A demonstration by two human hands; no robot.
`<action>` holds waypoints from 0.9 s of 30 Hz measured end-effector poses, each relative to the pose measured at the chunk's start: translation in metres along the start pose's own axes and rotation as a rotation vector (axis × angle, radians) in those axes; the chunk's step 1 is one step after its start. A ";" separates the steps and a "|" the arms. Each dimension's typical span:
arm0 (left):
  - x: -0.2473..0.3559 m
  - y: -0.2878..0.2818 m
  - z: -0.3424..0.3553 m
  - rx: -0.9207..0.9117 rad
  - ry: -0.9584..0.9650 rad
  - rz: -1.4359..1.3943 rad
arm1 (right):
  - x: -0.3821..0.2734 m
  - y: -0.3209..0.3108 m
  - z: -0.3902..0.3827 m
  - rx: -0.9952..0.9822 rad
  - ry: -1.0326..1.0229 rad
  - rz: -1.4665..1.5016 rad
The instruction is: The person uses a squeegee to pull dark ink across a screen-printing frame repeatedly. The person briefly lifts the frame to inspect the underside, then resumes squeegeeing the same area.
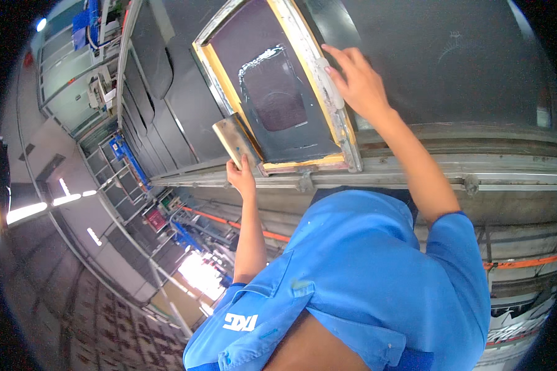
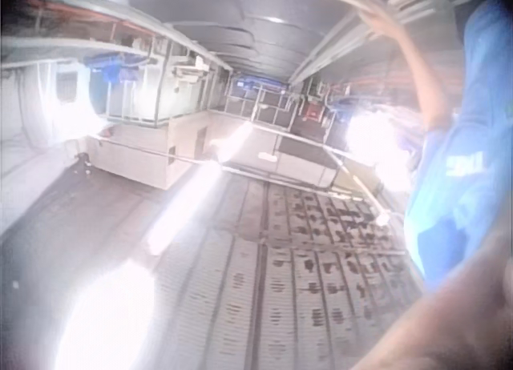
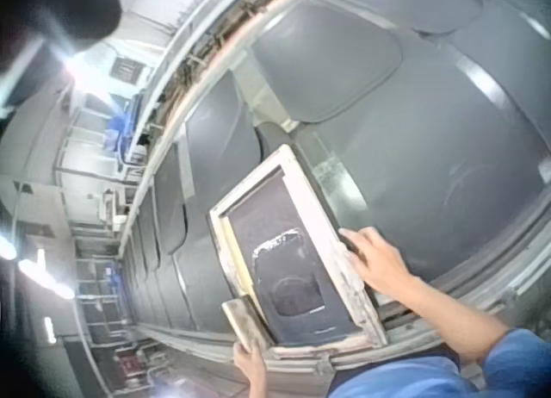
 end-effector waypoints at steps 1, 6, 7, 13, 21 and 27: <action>0.006 -0.002 0.000 0.009 0.001 0.033 | -0.002 0.013 0.004 -0.014 0.034 0.043; -0.002 0.034 0.000 0.136 -0.017 0.186 | 0.021 0.057 0.022 -0.045 0.101 -0.082; 0.002 0.041 -0.002 0.169 -0.022 0.134 | 0.028 0.063 0.024 -0.060 0.133 -0.065; 0.076 0.091 0.000 -0.004 0.206 0.145 | 0.031 0.055 0.018 0.168 0.235 0.051; 0.061 0.074 -0.045 -0.403 0.774 0.212 | 0.019 0.039 0.016 0.378 0.161 -0.113; 0.001 0.041 -0.055 -0.462 0.783 0.139 | -0.009 0.028 0.007 0.403 0.038 -0.188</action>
Point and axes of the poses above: each hand's wrist, its own z-axis towards the middle knuckle, its own y-axis out of the palm, x = y × z, the point moved 9 cm from there along z, towards the middle knuckle, and after that the axes turned 10 degrees about -y, right-handed, at the moved point
